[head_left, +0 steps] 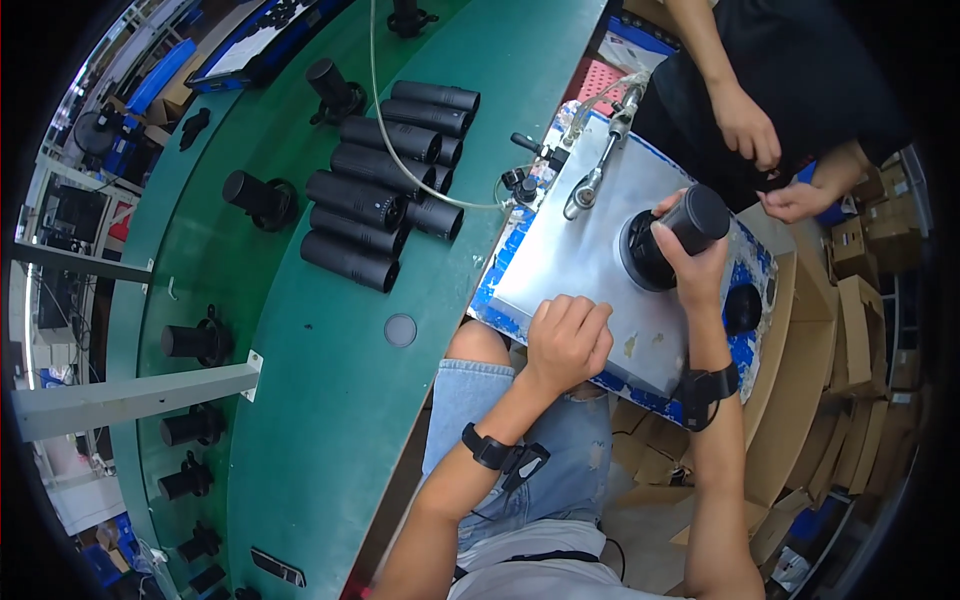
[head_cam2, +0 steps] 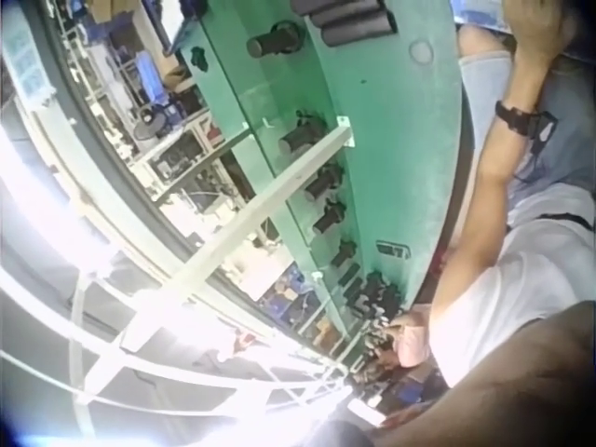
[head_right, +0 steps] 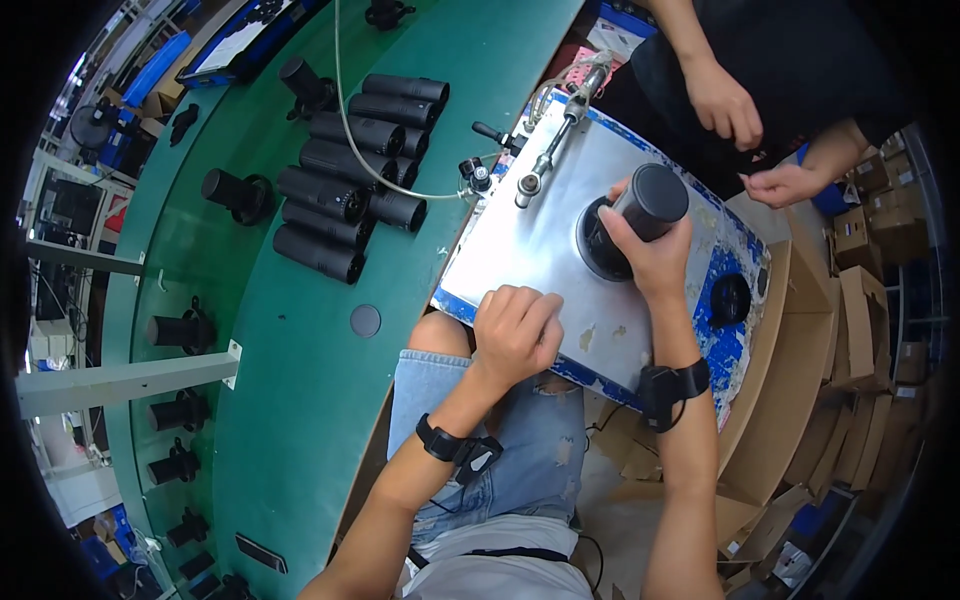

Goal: Place black cylindrical electronic components into an assembly jig for processing and then pack them into cardboard shipping boxes.

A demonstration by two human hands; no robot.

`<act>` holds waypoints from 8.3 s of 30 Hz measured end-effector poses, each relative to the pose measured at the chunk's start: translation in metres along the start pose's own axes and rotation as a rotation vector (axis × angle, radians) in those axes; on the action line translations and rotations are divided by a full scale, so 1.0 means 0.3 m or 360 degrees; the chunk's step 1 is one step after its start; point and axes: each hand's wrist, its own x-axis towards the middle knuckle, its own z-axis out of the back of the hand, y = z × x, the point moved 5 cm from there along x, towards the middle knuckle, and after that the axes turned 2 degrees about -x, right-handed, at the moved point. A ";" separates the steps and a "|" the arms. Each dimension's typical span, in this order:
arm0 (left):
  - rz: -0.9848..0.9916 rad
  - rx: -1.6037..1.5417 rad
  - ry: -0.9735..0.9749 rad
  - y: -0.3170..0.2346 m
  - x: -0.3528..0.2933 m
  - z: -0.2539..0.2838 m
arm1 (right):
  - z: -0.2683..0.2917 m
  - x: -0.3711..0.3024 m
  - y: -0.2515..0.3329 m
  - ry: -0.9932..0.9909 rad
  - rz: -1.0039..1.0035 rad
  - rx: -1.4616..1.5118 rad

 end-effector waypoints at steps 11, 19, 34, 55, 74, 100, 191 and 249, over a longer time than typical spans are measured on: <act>0.0039 -0.0069 -0.0056 0.005 0.010 0.015 | -0.027 -0.015 0.040 -0.0751 0.0233 -0.0169; 0.0080 -0.0254 0.0062 0.013 0.035 0.050 | 0.021 0.044 0.001 -0.0152 0.0041 0.0330; 0.0778 0.0637 0.1334 0.721 0.536 -0.145 | -0.020 0.010 0.016 -0.0527 0.0280 0.0051; 0.0014 -0.0500 0.0210 -0.031 0.404 0.596 | -0.175 -0.009 0.647 0.0016 0.0403 0.0253; 0.1140 0.0677 -0.0452 0.860 0.063 1.225 | -0.350 -1.121 -0.064 0.0545 -0.0949 0.0320; 0.1357 0.1140 -0.0317 0.216 -0.854 1.082 | -0.386 -1.115 -0.115 0.0681 -0.1049 0.0383; 0.1822 -0.2614 0.1024 -0.163 -0.382 0.129 | 0.005 -0.406 0.310 0.0289 0.0038 0.1498; 0.0640 0.0662 0.1399 0.668 0.511 -0.167 | 0.014 -0.004 -0.028 -0.0155 0.0205 0.0241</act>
